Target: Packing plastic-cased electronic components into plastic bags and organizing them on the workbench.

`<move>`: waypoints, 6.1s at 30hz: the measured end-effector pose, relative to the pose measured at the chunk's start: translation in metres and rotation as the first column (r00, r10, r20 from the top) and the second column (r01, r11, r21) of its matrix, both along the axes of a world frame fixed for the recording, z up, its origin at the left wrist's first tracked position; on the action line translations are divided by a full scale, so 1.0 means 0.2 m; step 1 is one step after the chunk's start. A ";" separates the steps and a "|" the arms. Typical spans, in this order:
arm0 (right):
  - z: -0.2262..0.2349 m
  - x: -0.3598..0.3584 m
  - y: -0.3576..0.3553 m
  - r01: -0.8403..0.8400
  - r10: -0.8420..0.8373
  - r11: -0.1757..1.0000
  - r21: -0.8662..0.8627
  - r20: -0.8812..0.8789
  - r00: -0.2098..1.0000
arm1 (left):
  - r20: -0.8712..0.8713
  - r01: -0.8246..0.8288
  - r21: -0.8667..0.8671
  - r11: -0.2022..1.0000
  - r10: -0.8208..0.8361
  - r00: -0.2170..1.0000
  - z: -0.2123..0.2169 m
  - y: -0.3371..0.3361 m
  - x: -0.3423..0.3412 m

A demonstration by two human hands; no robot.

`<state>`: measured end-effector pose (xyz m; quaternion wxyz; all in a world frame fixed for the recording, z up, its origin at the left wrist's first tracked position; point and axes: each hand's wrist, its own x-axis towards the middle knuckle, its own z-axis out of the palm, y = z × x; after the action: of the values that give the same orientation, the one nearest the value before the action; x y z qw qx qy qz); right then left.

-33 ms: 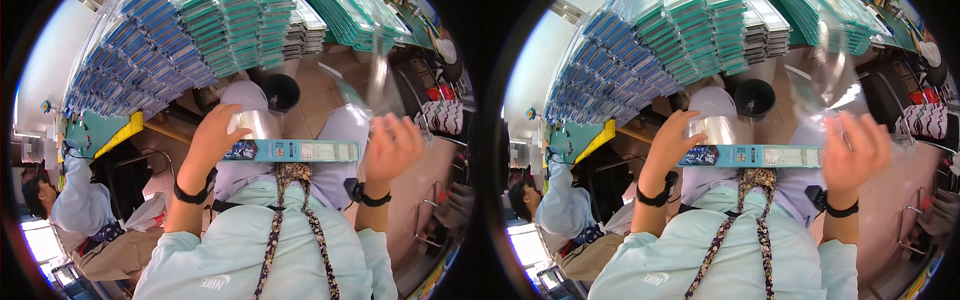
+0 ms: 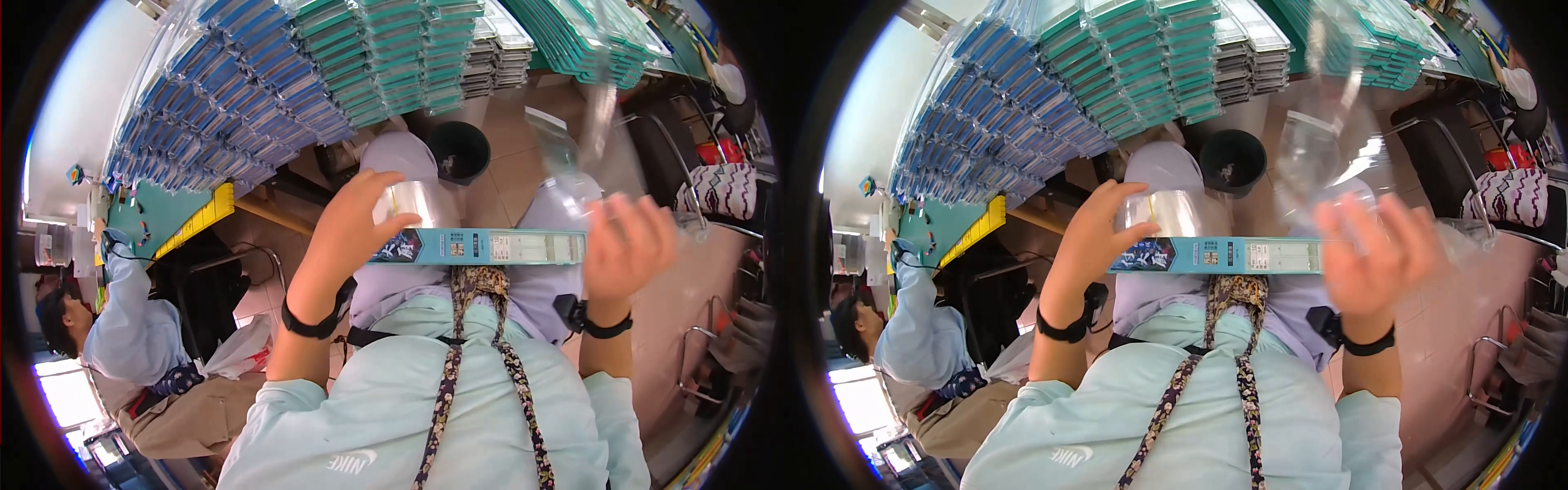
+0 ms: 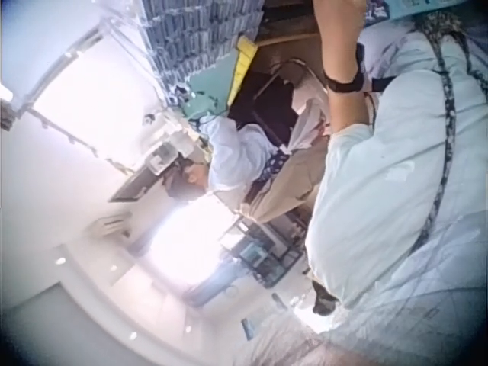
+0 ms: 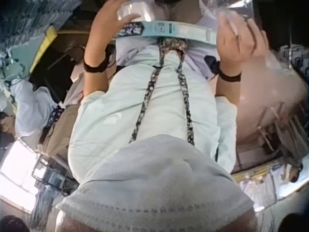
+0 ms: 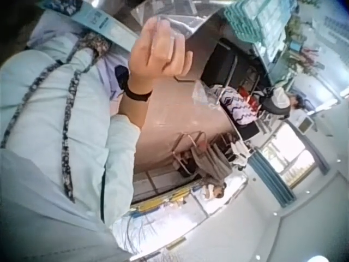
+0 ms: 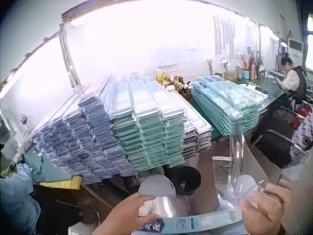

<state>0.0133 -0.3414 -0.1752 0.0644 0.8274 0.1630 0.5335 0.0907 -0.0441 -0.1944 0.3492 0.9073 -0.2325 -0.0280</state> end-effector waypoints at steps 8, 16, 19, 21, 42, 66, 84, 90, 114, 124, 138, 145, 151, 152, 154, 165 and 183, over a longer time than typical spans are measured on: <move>-0.15 0.02 0.31 -0.402 0.402 0.915 -0.014 -0.034 0.915 | -0.212 0.273 -0.502 0.821 -0.423 0.881 0.17 -0.14 -0.05; -0.04 0.10 0.25 -0.485 0.694 0.683 0.545 -0.278 0.665 | -0.079 0.117 -0.585 0.802 -0.200 0.977 0.23 -0.22 -0.06; 0.11 0.16 0.23 -0.253 0.837 0.370 0.894 -0.201 0.509 | -0.017 0.311 -0.536 0.785 -0.379 0.925 0.21 -0.27 -0.09; 0.17 0.16 0.21 0.108 0.997 -0.020 0.994 0.011 0.082 | -0.034 0.363 -0.519 0.774 -0.444 0.895 0.18 -0.30 -0.09; 0.20 0.13 0.35 -0.442 0.888 0.394 0.806 -0.209 0.410 | 0.281 0.179 -0.401 0.898 -0.066 0.957 0.22 -0.40 -0.17; -0.41 -0.03 -0.09 -0.077 0.322 0.946 0.315 -0.886 0.334 | 0.117 0.023 -0.347 0.938 0.019 0.993 -0.04 -0.25 0.02; 0.52 -0.39 -0.22 0.411 -0.492 0.822 -0.396 -0.127 0.861 | -0.160 0.436 -0.437 0.787 -0.545 0.823 -0.02 -0.30 -0.05; 0.37 -0.19 -0.17 -0.191 0.188 0.942 0.275 0.037 0.981 | -0.158 0.439 -0.703 0.560 -0.724 0.672 -0.08 -0.40 -0.07; 0.57 -0.22 -0.32 -0.623 0.513 -0.304 0.721 0.675 0.531 | -0.081 0.413 -0.530 0.741 -0.529 0.845 -0.03 -0.47 -0.15; 0.61 -0.06 -0.32 -0.562 0.506 0.712 0.421 0.247 0.826 | 0.004 0.362 -0.558 0.746 -0.434 0.901 0.06 -0.42 -0.14; 0.77 0.01 -0.12 -0.695 0.811 -0.163 0.700 0.497 0.310 | 0.216 0.381 -0.551 0.743 -0.314 0.924 0.09 -0.36 -0.13; 0.82 0.06 -0.23 -0.644 0.903 -0.132 0.753 0.359 0.234 | 0.328 0.286 -0.485 0.826 -0.132 0.936 0.08 -0.40 -0.13; 0.74 0.10 -0.07 -0.545 0.827 0.027 0.838 0.288 0.483 | 0.385 0.450 -0.451 0.771 -0.287 0.877 0.01 -0.47 -0.14; 0.72 0.12 -0.07 -0.547 0.828 0.023 0.837 0.290 0.479 | 0.386 0.447 -0.449 0.774 -0.284 0.878 0.01 -0.47 -0.14; 0.69 0.14 -0.03 -0.519 0.818 0.055 0.853 0.260 0.513 | 0.359 0.515 -0.393 0.762 -0.389 0.848 0.00 -0.47 -0.15; 0.64 0.15 0.10 -0.456 0.872 0.020 0.890 0.207 0.443 | 0.279 0.610 -0.371 0.700 -0.543 0.792 -0.01 -0.50 -0.12; 0.23 0.05 0.15 -0.260 0.918 -0.029 0.965 0.128 0.375 | 0.377 0.663 -0.401 0.632 -0.546 0.748 0.26 -0.51 -0.06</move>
<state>0.0224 -0.3116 -0.1298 -0.7083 0.6393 0.2208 0.2021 0.0790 -0.1453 -0.1428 0.5186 0.6456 -0.5603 0.0188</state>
